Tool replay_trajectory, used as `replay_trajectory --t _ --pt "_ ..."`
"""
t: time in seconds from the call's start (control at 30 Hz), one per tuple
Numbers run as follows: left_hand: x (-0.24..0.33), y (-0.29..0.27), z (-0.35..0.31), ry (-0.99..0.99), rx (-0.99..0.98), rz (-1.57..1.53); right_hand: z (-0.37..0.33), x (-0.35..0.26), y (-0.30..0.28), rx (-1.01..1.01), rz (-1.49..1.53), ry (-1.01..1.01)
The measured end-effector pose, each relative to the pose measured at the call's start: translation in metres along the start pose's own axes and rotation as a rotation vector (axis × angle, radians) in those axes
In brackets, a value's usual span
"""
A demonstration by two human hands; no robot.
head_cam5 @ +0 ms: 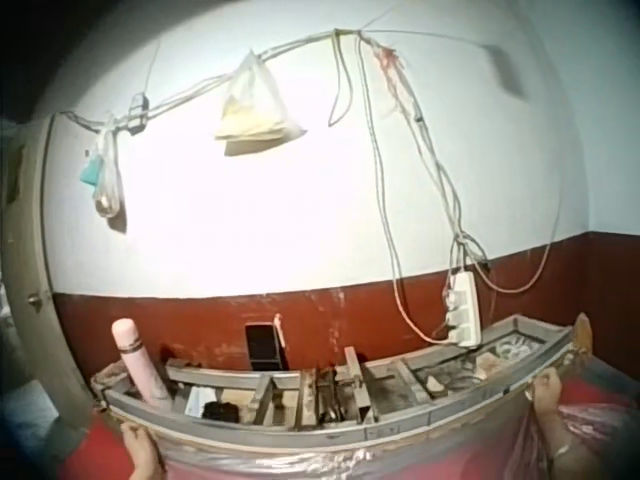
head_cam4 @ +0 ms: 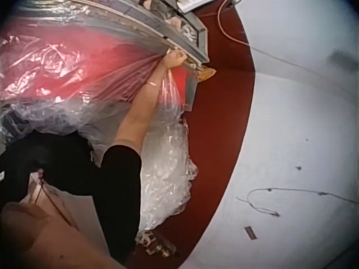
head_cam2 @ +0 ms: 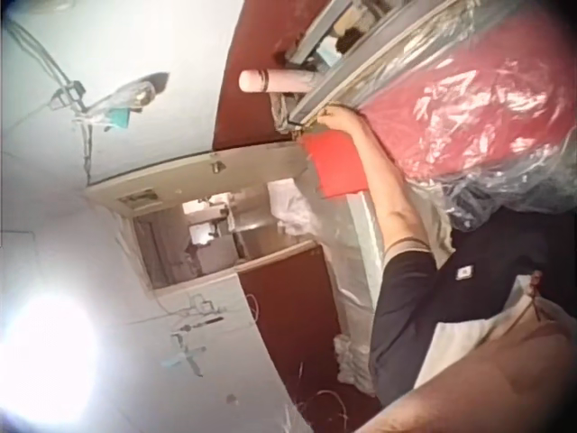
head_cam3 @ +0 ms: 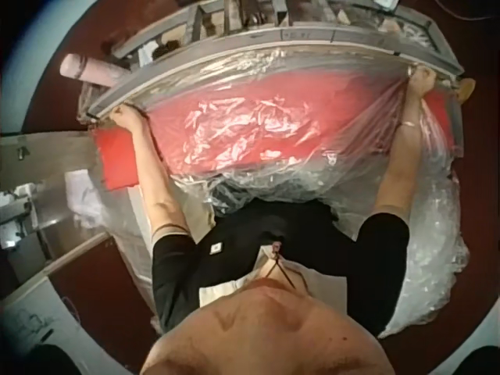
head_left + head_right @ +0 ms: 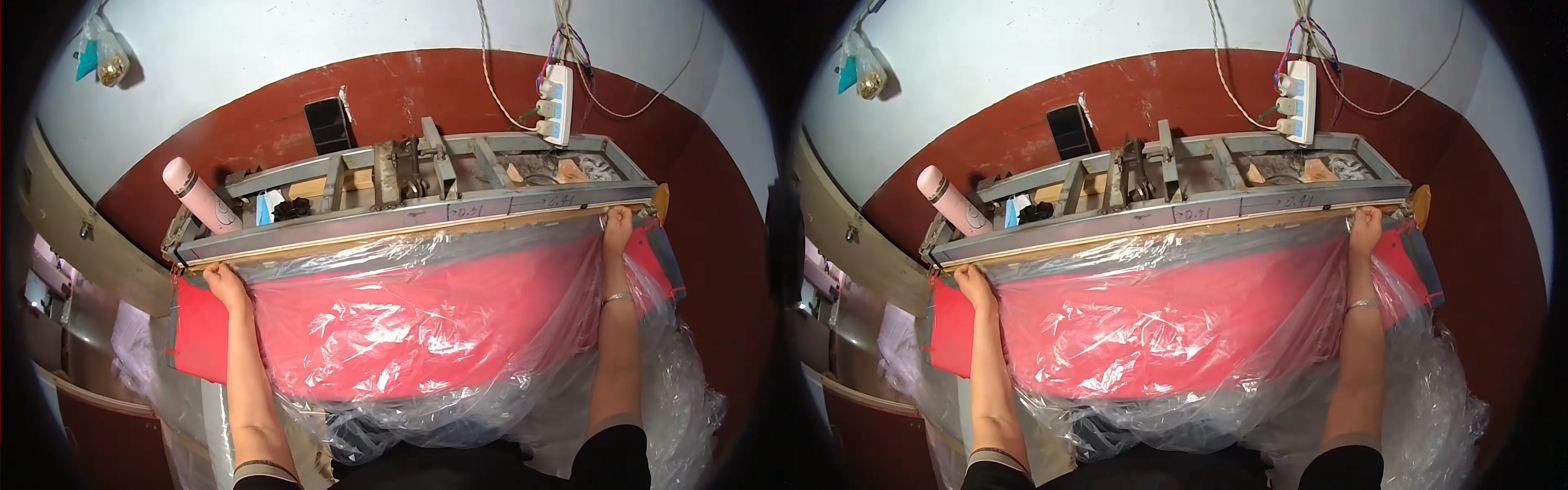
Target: The person repeatedly pulls and spreads clear plastic film over a padded platform by hand, aligns the edges, and presses them against a sealing machine.
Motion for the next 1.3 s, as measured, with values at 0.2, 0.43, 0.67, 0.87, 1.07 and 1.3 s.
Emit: replay_trajectory --t 0.2,0.43,0.67,0.87,1.07,1.3 --pt "0.01 0.017 -0.016 -0.166 -0.05 -0.154 0.01 0.007 -0.025 0.036 -0.031 0.145" --pt "0.12 -0.008 -0.06 -0.225 -0.63 -0.094 -0.03 -0.063 -0.157 0.096 -0.454 -0.218" --pt "0.195 -0.115 -0.124 0.22 -0.093 -0.014 -0.147 0.202 -0.405 0.036 -1.114 0.519" --pt "0.071 -0.167 -0.3 -0.215 -1.033 0.634 -0.252 0.233 -0.442 -0.232 -1.761 -0.339" --pt "0.037 -0.026 -0.408 -0.237 -1.617 0.401 -0.277 0.172 -0.517 0.091 -1.835 -0.059" --pt "0.018 -0.023 -0.471 0.041 -2.07 0.03 -0.319 0.1 -0.622 0.506 -1.845 0.238"
Point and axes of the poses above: each hand's wrist, its own z-axis towards the middle knuckle, its own y-axis out of the palm, x = y × z, the point moved 1 cm from there along z, towards the middle knuckle, and after that the axes turned 15 degrees about -z, right-handed, at the moved point
